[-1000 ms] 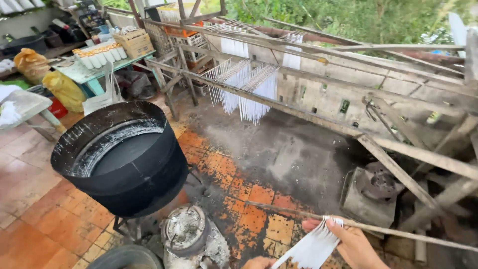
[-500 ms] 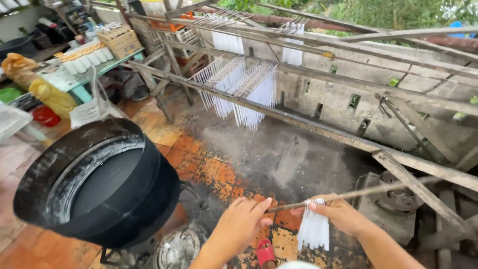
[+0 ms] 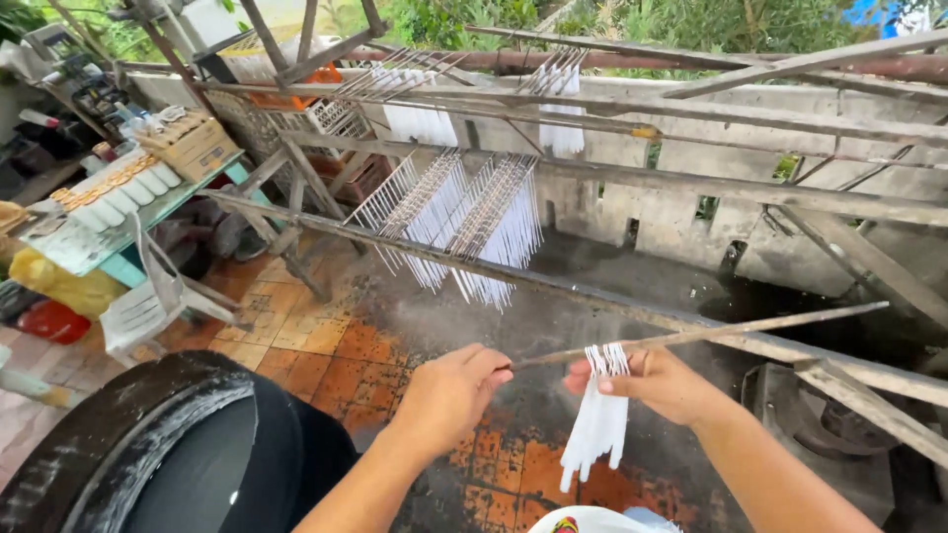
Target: Trimming the excess wax and wick from the bottom of newly made candles and hanging the rods on a storage rack.
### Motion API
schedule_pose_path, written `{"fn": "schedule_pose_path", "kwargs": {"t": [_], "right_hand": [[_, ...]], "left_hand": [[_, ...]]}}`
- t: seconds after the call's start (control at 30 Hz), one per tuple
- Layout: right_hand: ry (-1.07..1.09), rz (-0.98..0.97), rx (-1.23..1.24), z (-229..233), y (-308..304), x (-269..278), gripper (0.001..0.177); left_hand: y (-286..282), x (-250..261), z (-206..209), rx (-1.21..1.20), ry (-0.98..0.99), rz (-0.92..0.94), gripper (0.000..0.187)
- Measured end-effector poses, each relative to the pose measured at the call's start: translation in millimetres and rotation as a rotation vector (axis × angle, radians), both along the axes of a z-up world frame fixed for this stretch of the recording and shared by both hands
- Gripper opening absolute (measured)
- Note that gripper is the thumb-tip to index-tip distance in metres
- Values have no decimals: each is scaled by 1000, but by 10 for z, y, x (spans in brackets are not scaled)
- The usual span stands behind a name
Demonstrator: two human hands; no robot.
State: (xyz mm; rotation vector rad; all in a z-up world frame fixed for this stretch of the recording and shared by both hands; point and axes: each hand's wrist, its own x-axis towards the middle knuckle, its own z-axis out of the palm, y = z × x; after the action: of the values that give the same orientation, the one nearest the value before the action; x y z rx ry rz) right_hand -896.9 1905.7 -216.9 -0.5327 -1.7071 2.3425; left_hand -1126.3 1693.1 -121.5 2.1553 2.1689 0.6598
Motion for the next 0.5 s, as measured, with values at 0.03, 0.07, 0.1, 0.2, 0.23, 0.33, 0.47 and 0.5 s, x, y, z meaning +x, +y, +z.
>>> {"fn": "schedule_pose_path", "kwargs": {"t": [0.03, 0.07, 0.1, 0.2, 0.23, 0.33, 0.47, 0.5], "right_hand": [[13, 14, 29, 60, 118, -72, 48], [23, 31, 63, 128, 259, -137, 49], [20, 30, 64, 113, 390, -209, 49], [252, 36, -17, 133, 827, -359, 61], [261, 17, -1, 185, 958, -384, 61], [206, -14, 33, 398, 1419, -473, 63], [115, -77, -41, 561, 2027, -622, 62], [120, -84, -31, 608, 2205, -673, 62]], "left_hand": [[123, -87, 37, 30, 17, -19, 16], [257, -161, 67, 64, 30, -35, 14], [376, -225, 101, 66, 28, -36, 14], [779, -373, 151, 120, 70, -54, 10], [911, -414, 154, 207, 154, -61, 4], [1376, -548, 233, 219, 242, -59, 15], [1855, -465, 1011, -597, -247, -48, 43], [2010, -535, 1020, -588, -241, -55, 43]]}}
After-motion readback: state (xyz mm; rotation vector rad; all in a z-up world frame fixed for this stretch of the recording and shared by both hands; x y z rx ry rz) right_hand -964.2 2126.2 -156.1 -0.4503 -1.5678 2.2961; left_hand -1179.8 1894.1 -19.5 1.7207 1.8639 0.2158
